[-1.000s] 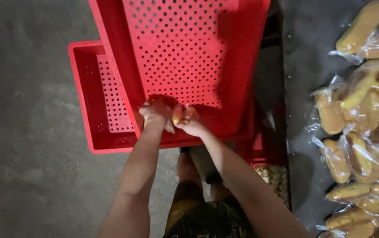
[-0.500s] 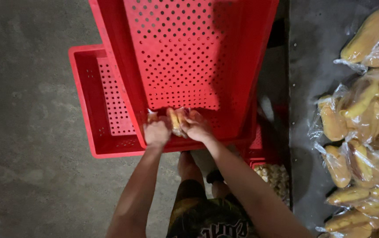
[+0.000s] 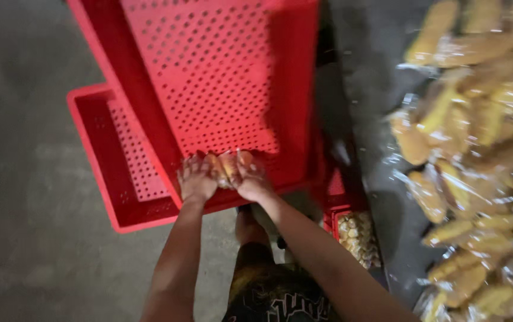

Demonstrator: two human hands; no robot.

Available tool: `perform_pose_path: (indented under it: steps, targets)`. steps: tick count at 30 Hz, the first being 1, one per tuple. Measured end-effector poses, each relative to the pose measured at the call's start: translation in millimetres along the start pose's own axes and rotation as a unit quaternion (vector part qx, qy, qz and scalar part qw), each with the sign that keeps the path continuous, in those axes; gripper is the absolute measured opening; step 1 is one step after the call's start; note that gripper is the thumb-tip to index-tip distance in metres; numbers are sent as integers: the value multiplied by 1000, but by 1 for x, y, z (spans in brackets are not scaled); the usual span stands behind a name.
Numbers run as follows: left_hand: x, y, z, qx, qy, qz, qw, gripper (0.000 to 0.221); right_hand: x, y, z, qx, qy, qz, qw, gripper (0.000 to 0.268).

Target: The person picks up individually wrapped long buns from a metal table and arranges them into red plastic crates by hand.

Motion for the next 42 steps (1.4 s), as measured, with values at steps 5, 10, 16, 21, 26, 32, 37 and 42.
perform_pose_path:
  steps: [5, 10, 16, 21, 26, 32, 37, 42]
  targets:
    - [-1, 7, -45, -193, -94, -99, 972, 61, -7, 48, -86, -42, -57, 39, 997, 59]
    - [-29, 42, -129, -320, -180, -215, 905, 68, -11, 112, -202, -77, -55, 114, 989, 52]
    - [-143, 92, -203, -353, -299, -256, 849, 56, -65, 267, -323, -372, -64, -54, 924, 30]
    - [-323, 133, -254, -282, -492, -207, 797, 52, -135, 371, -363, -510, -111, -181, 834, 62]
    - [-472, 132, -224, -245, -524, -4, 815, 48, -179, 380, -360, -448, -250, -162, 843, 66]
    - [-523, 100, -175, -226, -423, 113, 870, 37, -221, 376, -381, -544, -57, -79, 833, 61]
    - [-519, 102, -215, -329, -500, 188, 779, 26, -261, 362, -390, -497, -107, -20, 861, 62]
    - [-502, 105, -230, -136, -414, 196, 878, 49, -260, 362, -390, -469, -96, 7, 878, 54]
Point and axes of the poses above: each hand's wrist, its own z-axis towards the middle knuckle, its own y-axis out of the back of the hand, x = y × z, the point moved 8 cm from there along z, towards the middle knuckle, and after that the axes turned 4 degrees about -x, right-handed, at the moved point
